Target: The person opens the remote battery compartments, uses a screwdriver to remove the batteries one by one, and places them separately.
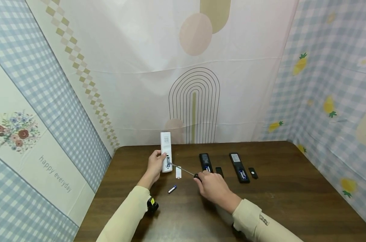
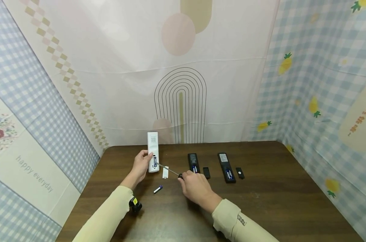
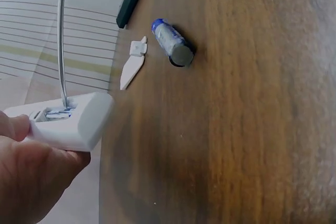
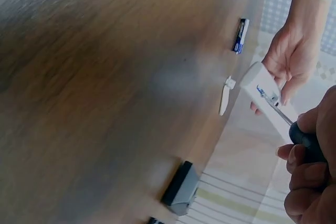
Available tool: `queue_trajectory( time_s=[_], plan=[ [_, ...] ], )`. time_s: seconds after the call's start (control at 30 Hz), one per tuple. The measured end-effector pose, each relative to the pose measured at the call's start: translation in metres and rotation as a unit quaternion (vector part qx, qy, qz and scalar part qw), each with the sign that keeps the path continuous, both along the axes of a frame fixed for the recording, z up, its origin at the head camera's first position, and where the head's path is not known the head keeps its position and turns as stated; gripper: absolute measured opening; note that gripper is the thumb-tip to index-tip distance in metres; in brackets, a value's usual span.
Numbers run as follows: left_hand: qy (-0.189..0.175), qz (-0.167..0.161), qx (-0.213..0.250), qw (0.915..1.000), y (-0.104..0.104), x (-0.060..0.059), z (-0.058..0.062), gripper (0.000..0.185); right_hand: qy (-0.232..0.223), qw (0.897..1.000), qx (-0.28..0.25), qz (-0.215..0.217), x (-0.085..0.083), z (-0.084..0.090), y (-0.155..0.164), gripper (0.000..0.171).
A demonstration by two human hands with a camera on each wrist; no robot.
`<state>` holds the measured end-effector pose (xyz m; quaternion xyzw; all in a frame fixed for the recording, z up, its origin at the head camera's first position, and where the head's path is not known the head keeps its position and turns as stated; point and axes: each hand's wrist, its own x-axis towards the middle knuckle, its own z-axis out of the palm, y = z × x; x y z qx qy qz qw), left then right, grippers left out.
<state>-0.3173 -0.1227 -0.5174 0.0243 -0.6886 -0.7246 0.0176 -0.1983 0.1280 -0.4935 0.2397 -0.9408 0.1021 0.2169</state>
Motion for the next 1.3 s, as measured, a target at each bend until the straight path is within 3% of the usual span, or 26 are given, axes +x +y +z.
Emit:
queue_trajectory(
  time_s=[0.13, 0.2, 0.33, 0.57, 0.93, 1.2, 1.3],
  plan=[
    [0.015, -0.015, -0.003, 0.9998, 0.000, 0.002, 0.002, 0.015, 0.020, 1.000, 0.013, 0.001, 0.002, 0.002, -0.004, 0.028],
    [0.006, -0.015, -0.010, 0.9998, 0.000, 0.001, 0.003, 0.016, 0.018, 1.000, 0.012, -0.003, 0.003, 0.003, -0.006, 0.028],
    [-0.017, -0.003, -0.021, 0.9996, 0.001, -0.001, 0.003, 0.020, 0.019, 1.000, 0.008, -0.012, 0.005, 0.004, -0.011, 0.029],
    [-0.023, 0.010, -0.023, 0.9994, 0.003, -0.001, 0.002, 0.021, 0.029, 0.999, 0.003, -0.019, 0.008, 0.007, -0.018, 0.029],
    [-0.022, 0.021, -0.031, 0.9991, 0.009, -0.002, 0.000, 0.018, 0.017, 0.998, 0.052, -0.004, 0.004, 0.016, -0.015, 0.030],
    [-0.030, 0.012, -0.040, 0.9987, 0.010, -0.001, -0.001, 0.024, -0.081, 0.996, -0.022, -0.022, -0.002, 0.018, -0.007, 0.029],
    [-0.031, 0.012, -0.042, 0.9986, 0.011, -0.001, -0.001, 0.024, -0.077, 0.997, -0.017, -0.026, -0.003, 0.017, -0.005, 0.028]
  ],
)
